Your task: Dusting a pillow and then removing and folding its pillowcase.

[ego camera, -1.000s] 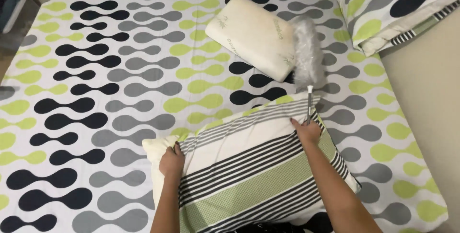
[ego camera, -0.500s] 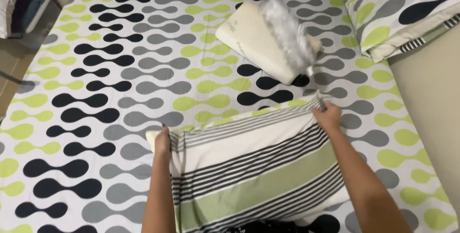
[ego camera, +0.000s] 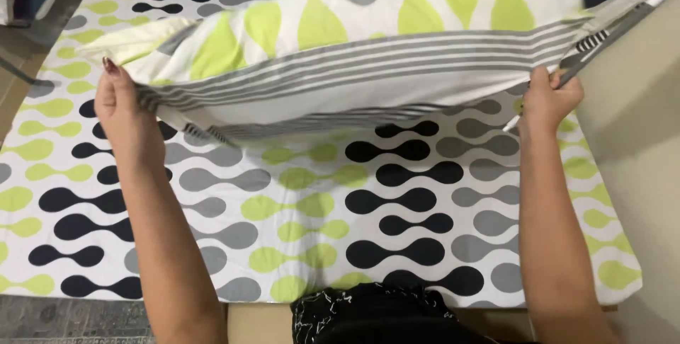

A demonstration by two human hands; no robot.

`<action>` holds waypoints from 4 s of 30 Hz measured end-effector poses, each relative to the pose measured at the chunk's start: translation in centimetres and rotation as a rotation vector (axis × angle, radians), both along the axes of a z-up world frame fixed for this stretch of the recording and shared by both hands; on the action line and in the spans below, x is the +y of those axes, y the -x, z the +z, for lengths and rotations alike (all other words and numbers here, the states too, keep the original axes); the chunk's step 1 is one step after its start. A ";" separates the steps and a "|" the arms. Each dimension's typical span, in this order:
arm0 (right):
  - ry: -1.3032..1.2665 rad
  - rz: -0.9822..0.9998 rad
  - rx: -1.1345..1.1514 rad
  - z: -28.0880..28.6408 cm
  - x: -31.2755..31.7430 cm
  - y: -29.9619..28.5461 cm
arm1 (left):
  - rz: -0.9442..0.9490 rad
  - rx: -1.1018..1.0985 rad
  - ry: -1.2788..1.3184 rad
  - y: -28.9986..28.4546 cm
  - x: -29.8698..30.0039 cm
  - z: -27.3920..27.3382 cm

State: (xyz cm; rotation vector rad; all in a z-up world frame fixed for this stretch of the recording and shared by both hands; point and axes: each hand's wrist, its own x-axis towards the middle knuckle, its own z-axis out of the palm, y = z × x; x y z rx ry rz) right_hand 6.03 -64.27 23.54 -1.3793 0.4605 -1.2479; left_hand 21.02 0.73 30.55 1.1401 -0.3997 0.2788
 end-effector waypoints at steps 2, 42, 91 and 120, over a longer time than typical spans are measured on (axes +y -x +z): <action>-0.050 0.004 -0.011 -1.5 1.7 1.6 | 0.092 0.072 -0.057 3.3 0.8 -1.0; 0.549 0.635 1.227 -22.8 22.2 32.6 | 0.114 0.997 -0.443 35.2 -8.3 -31.3; 0.520 0.878 1.308 -16.1 27.8 28.4 | 0.390 0.824 -0.369 37.0 -0.3 -33.2; 0.943 0.878 1.243 -16.8 30.3 24.6 | 0.476 0.694 -1.010 29.6 -1.6 -39.5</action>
